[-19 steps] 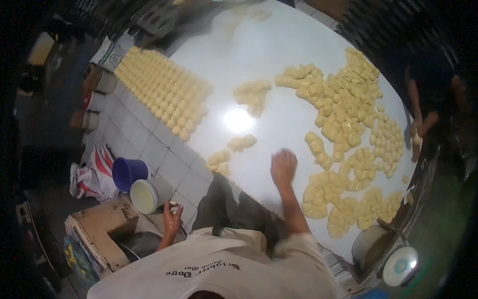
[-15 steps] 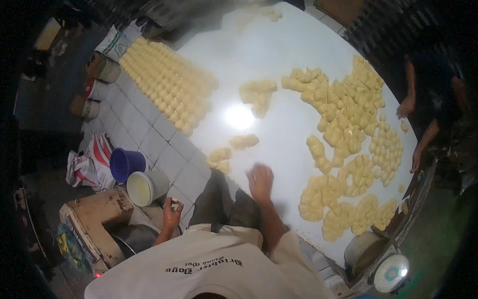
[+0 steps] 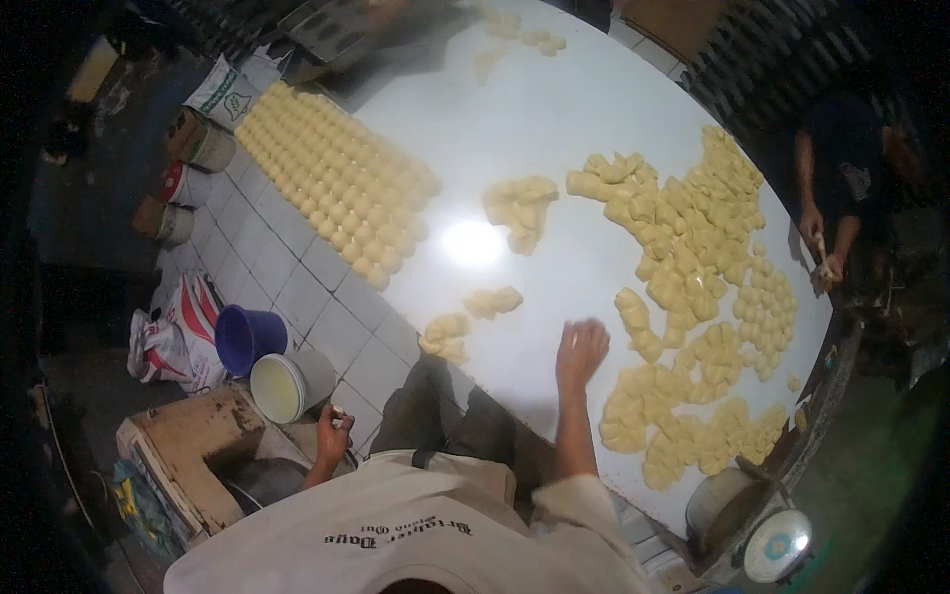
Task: The person rolls small pieces of dough into balls by hand on a table and places them in organized rows.
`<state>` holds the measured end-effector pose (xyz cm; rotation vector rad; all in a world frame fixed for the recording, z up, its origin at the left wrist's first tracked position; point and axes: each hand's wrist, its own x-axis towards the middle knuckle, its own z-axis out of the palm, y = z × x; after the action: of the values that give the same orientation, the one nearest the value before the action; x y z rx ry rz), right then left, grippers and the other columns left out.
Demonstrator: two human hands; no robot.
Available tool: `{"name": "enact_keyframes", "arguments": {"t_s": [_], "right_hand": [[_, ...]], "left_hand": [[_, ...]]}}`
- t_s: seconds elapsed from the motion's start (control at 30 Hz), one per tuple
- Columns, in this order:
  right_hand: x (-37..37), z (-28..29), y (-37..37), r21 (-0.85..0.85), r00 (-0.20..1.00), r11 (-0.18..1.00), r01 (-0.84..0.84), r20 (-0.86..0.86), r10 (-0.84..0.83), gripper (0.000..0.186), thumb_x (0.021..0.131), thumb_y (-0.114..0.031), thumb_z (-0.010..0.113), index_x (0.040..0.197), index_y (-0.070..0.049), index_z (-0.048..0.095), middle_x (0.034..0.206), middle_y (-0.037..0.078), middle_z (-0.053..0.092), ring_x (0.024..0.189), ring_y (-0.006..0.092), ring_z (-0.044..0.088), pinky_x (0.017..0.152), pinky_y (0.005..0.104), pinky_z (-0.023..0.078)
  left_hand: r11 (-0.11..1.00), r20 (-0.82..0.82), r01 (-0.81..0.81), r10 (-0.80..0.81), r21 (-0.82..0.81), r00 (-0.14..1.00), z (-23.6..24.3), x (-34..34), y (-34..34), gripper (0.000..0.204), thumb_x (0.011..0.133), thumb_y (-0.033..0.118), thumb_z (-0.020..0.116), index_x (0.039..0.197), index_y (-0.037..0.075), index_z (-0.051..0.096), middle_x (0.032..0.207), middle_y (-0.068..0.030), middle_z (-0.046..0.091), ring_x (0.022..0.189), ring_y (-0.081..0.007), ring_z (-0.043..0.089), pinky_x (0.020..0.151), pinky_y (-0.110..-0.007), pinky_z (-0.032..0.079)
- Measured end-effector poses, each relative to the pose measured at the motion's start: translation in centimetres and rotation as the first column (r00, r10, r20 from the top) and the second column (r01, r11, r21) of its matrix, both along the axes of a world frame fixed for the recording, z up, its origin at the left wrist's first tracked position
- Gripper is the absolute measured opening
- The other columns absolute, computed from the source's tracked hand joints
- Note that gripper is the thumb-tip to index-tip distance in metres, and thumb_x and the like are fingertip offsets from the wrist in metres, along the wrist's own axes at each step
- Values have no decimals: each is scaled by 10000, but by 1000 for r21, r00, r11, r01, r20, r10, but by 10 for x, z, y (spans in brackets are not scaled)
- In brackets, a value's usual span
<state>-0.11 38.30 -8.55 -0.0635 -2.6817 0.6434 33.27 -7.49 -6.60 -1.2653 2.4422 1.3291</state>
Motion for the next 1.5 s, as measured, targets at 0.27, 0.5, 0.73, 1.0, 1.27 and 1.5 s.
{"name": "enact_keyframes", "arguments": {"t_s": [0.27,0.5,0.73,1.0,1.27,1.5], "right_hand": [[61,13,-29,-166,982,978,-129,115,150,172,979,-158,741,924,-20,655,988,163,688,988,414,623,918,552,468],[26,10,-94,-174,991,985,16,133,7,155,959,-169,766,1003,-34,703,1279,196,672,1270,418,571,1148,519,380],[57,87,-84,-382,889,913,144,455,50,293,927,-157,814,1163,-26,700,1309,184,674,1204,339,657,957,412,573],[-130,97,-278,-391,973,910,-141,115,200,382,997,-201,768,1306,-1,665,1307,175,701,1224,351,658,1047,469,522],[-167,66,-312,-231,938,948,-218,218,269,170,989,-173,703,1099,-56,759,1135,134,717,1112,355,666,974,455,537],[-138,75,-217,-501,968,859,-106,146,205,263,1033,-191,668,1247,-71,763,1165,166,758,1061,337,736,989,440,558]], "left_hand": [[999,191,45,-48,20,980,28,-21,-40,280,898,112,794,1058,21,582,927,-148,700,838,-284,694,781,-428,534],[972,33,234,-233,-10,972,-17,-63,-124,238,942,152,764,1014,30,572,889,-111,679,544,-203,598,530,-354,503],[989,62,-15,6,149,998,-9,-89,-165,215,953,138,737,1011,40,555,838,-82,652,538,-137,561,477,-341,483],[999,-33,49,-49,-3,998,-18,-58,-197,197,954,115,731,998,51,550,877,-58,614,598,-123,544,487,-302,489],[935,113,-305,288,182,951,34,-27,-186,198,983,92,709,1031,49,522,904,-30,560,637,-117,550,514,-304,485],[999,-45,-40,40,-6,998,27,-70,-137,213,983,155,733,1059,30,578,882,-70,603,757,-163,560,711,-328,511]]}}
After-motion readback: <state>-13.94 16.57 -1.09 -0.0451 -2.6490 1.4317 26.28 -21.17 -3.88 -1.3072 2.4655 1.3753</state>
